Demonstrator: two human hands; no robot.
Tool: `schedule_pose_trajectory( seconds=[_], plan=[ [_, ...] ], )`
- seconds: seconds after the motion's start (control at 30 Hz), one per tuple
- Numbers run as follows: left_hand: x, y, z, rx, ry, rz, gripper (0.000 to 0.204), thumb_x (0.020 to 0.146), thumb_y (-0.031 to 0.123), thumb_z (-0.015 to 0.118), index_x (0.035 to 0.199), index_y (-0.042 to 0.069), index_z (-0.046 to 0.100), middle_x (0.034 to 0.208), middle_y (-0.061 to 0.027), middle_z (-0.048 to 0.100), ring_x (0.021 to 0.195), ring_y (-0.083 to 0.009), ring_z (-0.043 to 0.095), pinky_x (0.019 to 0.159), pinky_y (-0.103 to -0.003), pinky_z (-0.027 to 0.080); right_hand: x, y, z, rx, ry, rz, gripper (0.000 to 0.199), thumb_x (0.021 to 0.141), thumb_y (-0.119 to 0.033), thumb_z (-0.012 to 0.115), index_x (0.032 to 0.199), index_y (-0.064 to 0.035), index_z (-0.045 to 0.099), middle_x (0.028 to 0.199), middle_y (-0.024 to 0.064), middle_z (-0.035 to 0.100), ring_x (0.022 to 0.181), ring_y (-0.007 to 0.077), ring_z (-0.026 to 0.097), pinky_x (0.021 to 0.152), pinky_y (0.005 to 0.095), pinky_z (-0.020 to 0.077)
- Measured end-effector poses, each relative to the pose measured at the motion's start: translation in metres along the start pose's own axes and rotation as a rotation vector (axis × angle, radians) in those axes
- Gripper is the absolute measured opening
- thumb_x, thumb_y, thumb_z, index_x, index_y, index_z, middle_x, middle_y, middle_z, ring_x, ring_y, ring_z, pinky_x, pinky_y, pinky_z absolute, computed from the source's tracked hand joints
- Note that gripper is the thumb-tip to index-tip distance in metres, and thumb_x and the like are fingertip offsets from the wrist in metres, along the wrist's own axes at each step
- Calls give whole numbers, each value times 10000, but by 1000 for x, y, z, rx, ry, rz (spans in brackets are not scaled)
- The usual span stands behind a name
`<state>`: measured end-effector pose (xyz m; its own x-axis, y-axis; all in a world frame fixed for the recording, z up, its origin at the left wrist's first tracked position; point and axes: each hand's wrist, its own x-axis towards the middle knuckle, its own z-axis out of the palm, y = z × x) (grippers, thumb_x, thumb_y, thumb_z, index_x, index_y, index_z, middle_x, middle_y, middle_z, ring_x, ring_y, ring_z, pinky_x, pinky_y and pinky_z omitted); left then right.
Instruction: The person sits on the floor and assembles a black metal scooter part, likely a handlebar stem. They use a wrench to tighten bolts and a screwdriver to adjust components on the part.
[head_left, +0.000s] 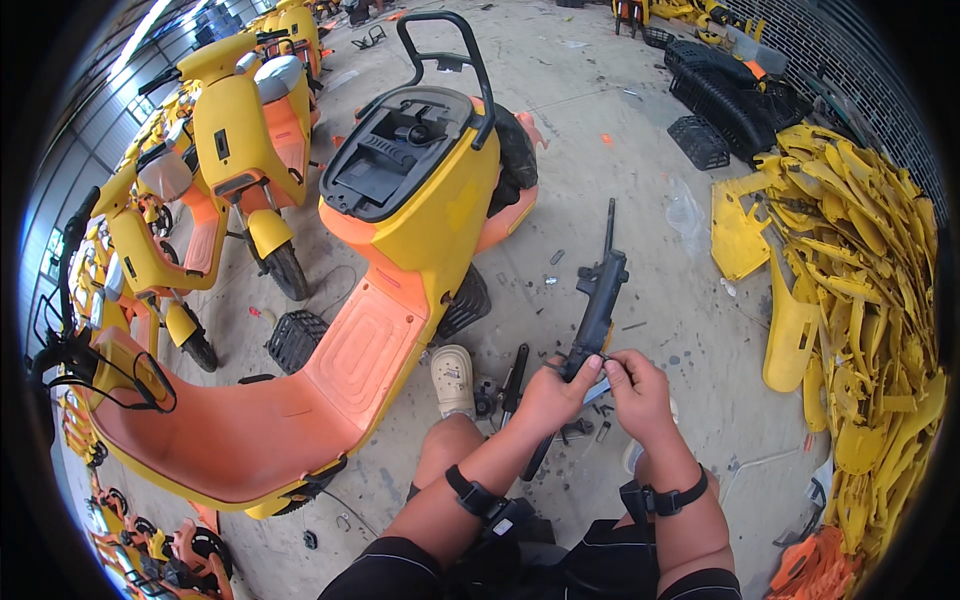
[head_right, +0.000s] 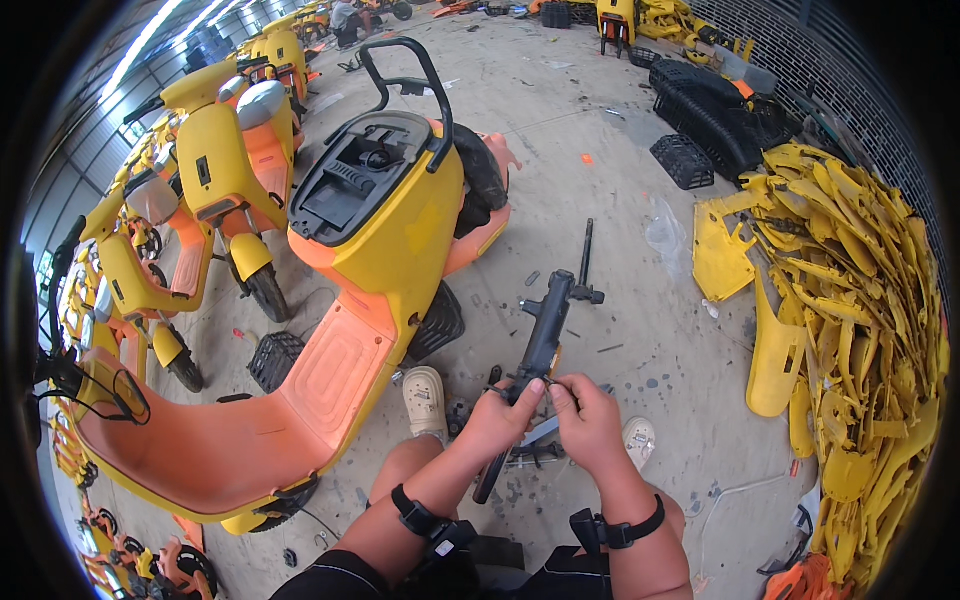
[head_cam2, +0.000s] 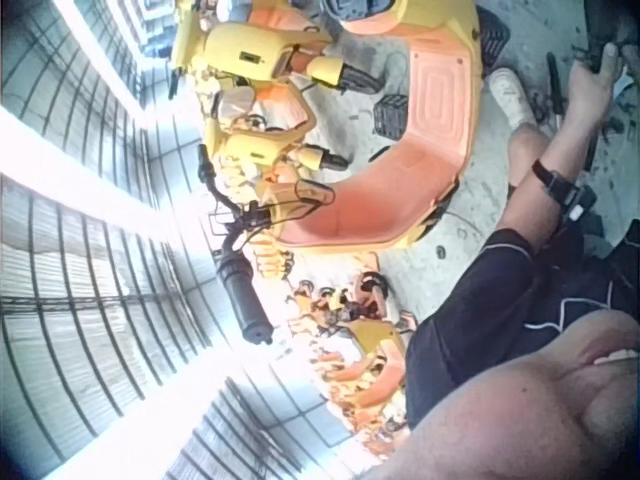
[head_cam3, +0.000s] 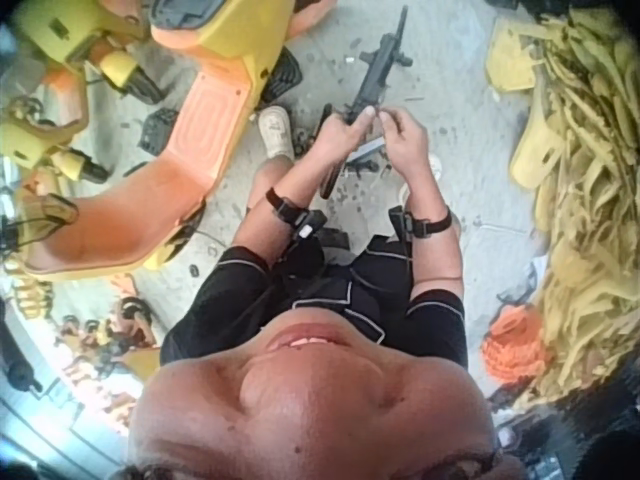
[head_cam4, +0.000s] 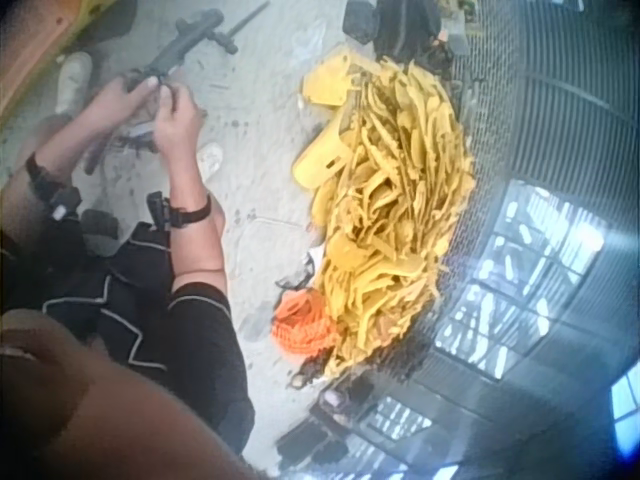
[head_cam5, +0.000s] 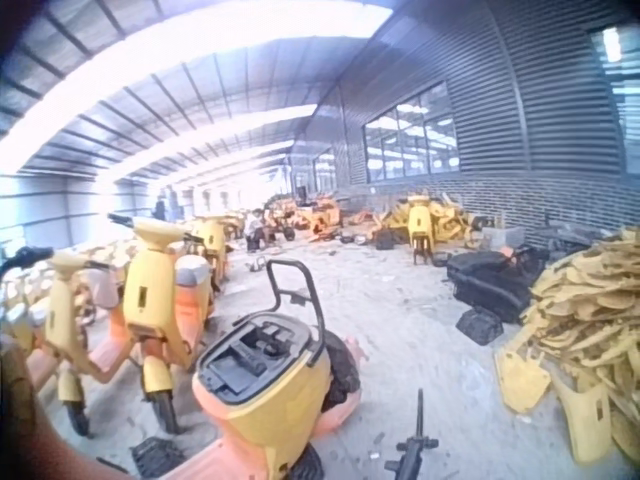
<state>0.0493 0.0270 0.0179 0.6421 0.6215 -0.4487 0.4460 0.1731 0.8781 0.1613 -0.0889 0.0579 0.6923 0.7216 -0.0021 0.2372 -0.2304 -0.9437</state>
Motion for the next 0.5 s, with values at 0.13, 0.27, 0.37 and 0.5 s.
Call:
schedule_pose_trajectory(
  seconds=[0.13, 0.27, 0.37, 0.5],
  plan=[
    [-4, -1, 2, 30, 15, 23, 603, 948, 560, 666, 1045, -33, 617, 657, -38, 616, 599, -106, 594, 573, -263, 494, -2, 3, 0, 17, -8, -25, 143, 992, -134, 644, 1009, 8, 658, 733, 62, 633, 677, 89, 544, 615, 282, 457],
    [-9, 5, -6, 75, 27, 78, 617, 936, 555, 682, 1064, -45, 615, 693, -53, 632, 631, -113, 619, 587, -265, 500, -5, 2, -2, 97, -71, 35, 151, 1007, -138, 631, 1023, 9, 663, 756, 12, 632, 695, 76, 537, 624, 261, 444],
    [-12, 0, -6, 111, 62, 117, 666, 932, 550, 690, 1157, -72, 613, 750, -75, 655, 655, -120, 625, 603, -272, 507, -4, 6, -1, 233, -122, 123, 193, 1025, -170, 610, 1012, 13, 670, 743, -18, 595, 664, 79, 510, 602, 255, 414],
    [-19, 4, -6, 249, 134, 194, 736, 904, 622, 672, 1101, -86, 625, 774, -143, 673, 723, -217, 665, 664, -349, 527, -1, 2, -15, 431, -291, 303, 254, 1040, -219, 589, 993, 14, 678, 692, -43, 520, 608, 63, 441, 557, 246, 355]
  ],
)
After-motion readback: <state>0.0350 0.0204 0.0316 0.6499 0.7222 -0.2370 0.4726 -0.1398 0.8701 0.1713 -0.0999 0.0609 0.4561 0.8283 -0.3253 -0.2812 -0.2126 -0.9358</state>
